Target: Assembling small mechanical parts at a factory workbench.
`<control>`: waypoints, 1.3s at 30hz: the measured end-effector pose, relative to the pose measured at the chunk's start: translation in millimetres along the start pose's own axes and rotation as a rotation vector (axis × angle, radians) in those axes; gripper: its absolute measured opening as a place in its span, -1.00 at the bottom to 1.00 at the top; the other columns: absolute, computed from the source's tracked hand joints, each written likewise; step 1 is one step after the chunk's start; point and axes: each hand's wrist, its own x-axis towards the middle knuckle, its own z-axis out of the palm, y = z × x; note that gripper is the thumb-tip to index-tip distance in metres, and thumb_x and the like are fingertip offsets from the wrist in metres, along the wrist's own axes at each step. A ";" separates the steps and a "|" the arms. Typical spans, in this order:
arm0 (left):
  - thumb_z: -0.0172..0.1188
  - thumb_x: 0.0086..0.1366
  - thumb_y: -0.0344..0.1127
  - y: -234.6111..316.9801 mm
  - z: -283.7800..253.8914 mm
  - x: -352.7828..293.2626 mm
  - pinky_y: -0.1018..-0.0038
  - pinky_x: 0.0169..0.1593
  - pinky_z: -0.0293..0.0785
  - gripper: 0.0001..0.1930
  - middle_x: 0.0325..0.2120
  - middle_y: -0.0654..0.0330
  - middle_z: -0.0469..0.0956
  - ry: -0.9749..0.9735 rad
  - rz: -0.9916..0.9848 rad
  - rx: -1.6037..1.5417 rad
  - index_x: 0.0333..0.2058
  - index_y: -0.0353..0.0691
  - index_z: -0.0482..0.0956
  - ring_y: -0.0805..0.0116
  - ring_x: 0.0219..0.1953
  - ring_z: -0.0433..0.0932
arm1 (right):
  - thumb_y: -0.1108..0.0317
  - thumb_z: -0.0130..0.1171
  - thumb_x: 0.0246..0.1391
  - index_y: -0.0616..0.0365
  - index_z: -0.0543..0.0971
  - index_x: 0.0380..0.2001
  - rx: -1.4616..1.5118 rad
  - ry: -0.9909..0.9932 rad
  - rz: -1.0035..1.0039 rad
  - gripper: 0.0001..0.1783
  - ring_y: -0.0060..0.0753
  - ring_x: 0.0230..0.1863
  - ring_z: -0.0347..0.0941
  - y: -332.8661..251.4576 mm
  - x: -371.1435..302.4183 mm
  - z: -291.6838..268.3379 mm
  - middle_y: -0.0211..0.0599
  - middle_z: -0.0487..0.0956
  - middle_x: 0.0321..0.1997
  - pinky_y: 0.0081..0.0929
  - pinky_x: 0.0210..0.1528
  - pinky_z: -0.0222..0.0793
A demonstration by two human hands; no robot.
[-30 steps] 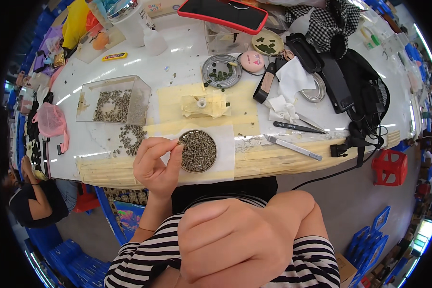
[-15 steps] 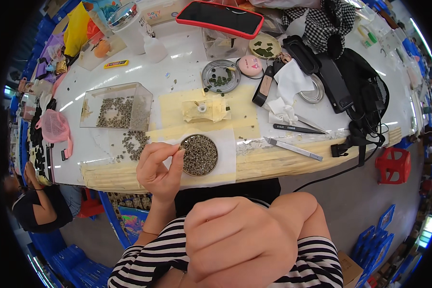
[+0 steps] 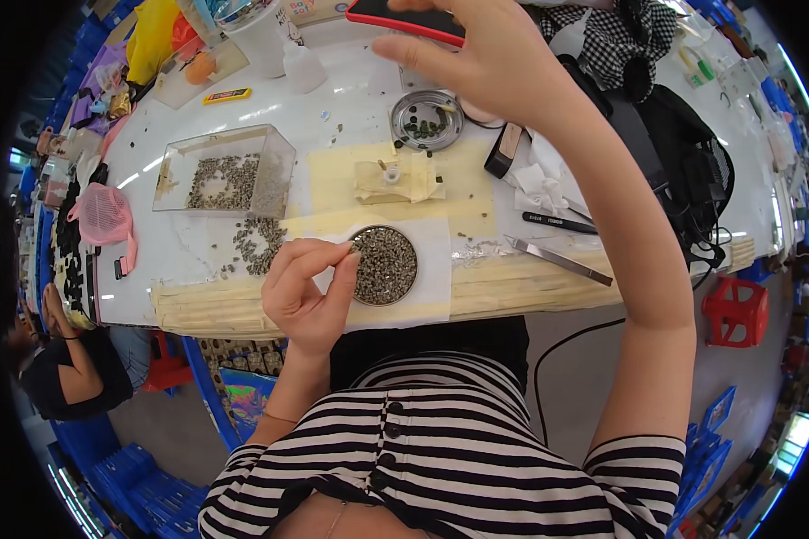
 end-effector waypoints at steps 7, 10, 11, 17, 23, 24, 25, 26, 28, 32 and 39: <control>0.38 0.03 -0.64 0.4 0.4 1.5 0.57 -0.40 0.47 -0.81 -0.47 0.15 0.59 -0.004 0.007 -0.013 -0.33 -0.35 0.67 0.40 -0.48 0.56 | -0.33 0.28 -0.14 0.22 0.45 0.14 -0.382 -0.372 0.244 -0.05 0.04 0.15 0.32 73.8 54.2 32.5 0.12 0.47 0.05 -0.17 0.19 0.26; 0.38 0.03 -0.64 0.5 0.5 1.2 0.58 -0.41 0.46 -0.81 -0.48 0.15 0.59 -0.015 0.007 -0.022 -0.33 -0.35 0.67 0.40 -0.48 0.56 | -0.39 0.30 -0.21 0.23 0.39 0.20 -0.371 -0.474 0.334 0.06 0.06 0.15 0.32 68.4 64.7 28.5 0.16 0.46 0.09 -0.17 0.20 0.27; 0.38 0.03 -0.64 0.1 0.7 0.4 0.58 -0.41 0.46 -0.81 -0.48 0.15 0.59 -0.018 0.008 -0.027 -0.33 -0.34 0.67 0.40 -0.48 0.56 | -0.40 0.31 -0.22 0.23 0.38 0.21 -0.368 -0.501 0.348 0.09 0.07 0.16 0.32 67.5 66.2 27.0 0.16 0.45 0.10 -0.16 0.20 0.27; 0.38 0.02 -0.63 1.1 2.1 0.8 0.57 -0.42 0.45 -0.80 -0.48 0.15 0.59 -0.026 0.026 -0.029 -0.32 -0.35 0.67 0.40 -0.49 0.55 | -0.39 0.37 -0.28 0.26 0.33 0.25 -0.219 -0.456 0.320 0.17 0.11 0.20 0.29 89.3 66.2 35.8 0.21 0.41 0.16 -0.13 0.26 0.23; 0.38 0.02 -0.63 1.1 3.5 2.0 0.58 -0.42 0.45 -0.80 -0.48 0.15 0.59 -0.028 0.025 -0.040 -0.33 -0.35 0.67 0.39 -0.49 0.55 | -0.04 0.16 0.13 0.22 0.43 0.12 -0.509 -0.111 0.050 -0.36 0.09 0.08 0.36 66.6 40.4 22.7 0.14 0.48 0.02 -0.13 0.14 0.31; 0.38 0.02 -0.63 0.8 3.0 1.9 0.58 -0.42 0.45 -0.81 -0.48 0.15 0.59 -0.030 0.022 -0.044 -0.33 -0.35 0.67 0.39 -0.49 0.55 | 0.07 0.21 0.13 0.21 0.48 0.09 -0.460 0.000 -0.016 -0.45 -0.08 0.03 0.43 56.0 30.7 21.1 -0.05 0.55 -0.01 -0.28 0.15 0.28; 0.38 0.02 -0.63 0.6 0.2 0.9 0.58 -0.42 0.45 -0.80 -0.48 0.15 0.59 -0.023 0.015 -0.036 -0.33 -0.34 0.67 0.39 -0.49 0.55 | 0.18 0.25 0.14 0.20 0.53 0.05 -0.399 0.109 -0.088 -0.53 -0.25 -0.02 0.51 33.4 19.7 19.4 -0.24 0.61 -0.05 -0.42 0.16 0.25; 0.38 0.02 -0.63 1.2 -2.3 -0.2 0.57 -0.42 0.45 -0.80 -0.47 0.15 0.59 -0.016 0.009 -0.030 -0.32 -0.34 0.67 0.38 -0.49 0.55 | 0.21 0.26 0.12 0.21 0.54 0.03 -0.235 0.059 -0.089 -0.55 -0.23 -0.03 0.51 9.0 7.2 11.9 -0.22 0.62 -0.09 -0.41 0.13 0.28; 0.38 0.03 -0.64 2.4 -1.8 -2.0 0.56 -0.40 0.44 -0.80 -0.45 0.14 0.58 -0.019 0.003 -0.041 -0.32 -0.34 0.67 0.37 -0.46 0.54 | 0.26 0.30 0.07 0.23 0.60 -0.13 0.058 -0.043 -0.027 -0.66 -0.18 -0.17 0.52 -32.4 -27.0 -0.3 -0.22 0.61 -0.26 -0.37 -0.03 0.36; 0.39 0.02 -0.62 4.1 -1.9 0.6 0.54 -0.41 0.44 -0.76 -0.43 0.15 0.59 -0.024 0.065 -0.044 -0.28 -0.32 0.67 0.36 -0.45 0.54 | 0.33 0.34 0.03 0.24 0.63 -0.35 0.467 -0.258 0.217 -0.80 -0.17 -0.32 0.50 -78.9 -89.2 12.1 -0.22 0.59 -0.41 -0.33 -0.24 0.40; 0.42 -0.01 -0.61 2.0 -0.5 1.7 0.54 -0.45 0.43 -0.70 -0.43 0.18 0.59 -0.028 0.107 0.022 -0.24 -0.25 0.68 0.35 -0.46 0.54 | 0.41 0.32 0.03 0.23 0.63 -0.42 0.653 -0.206 0.276 -0.89 -0.23 -0.37 0.48 -91.5 -103.2 37.0 -0.26 0.57 -0.45 -0.42 -0.31 0.38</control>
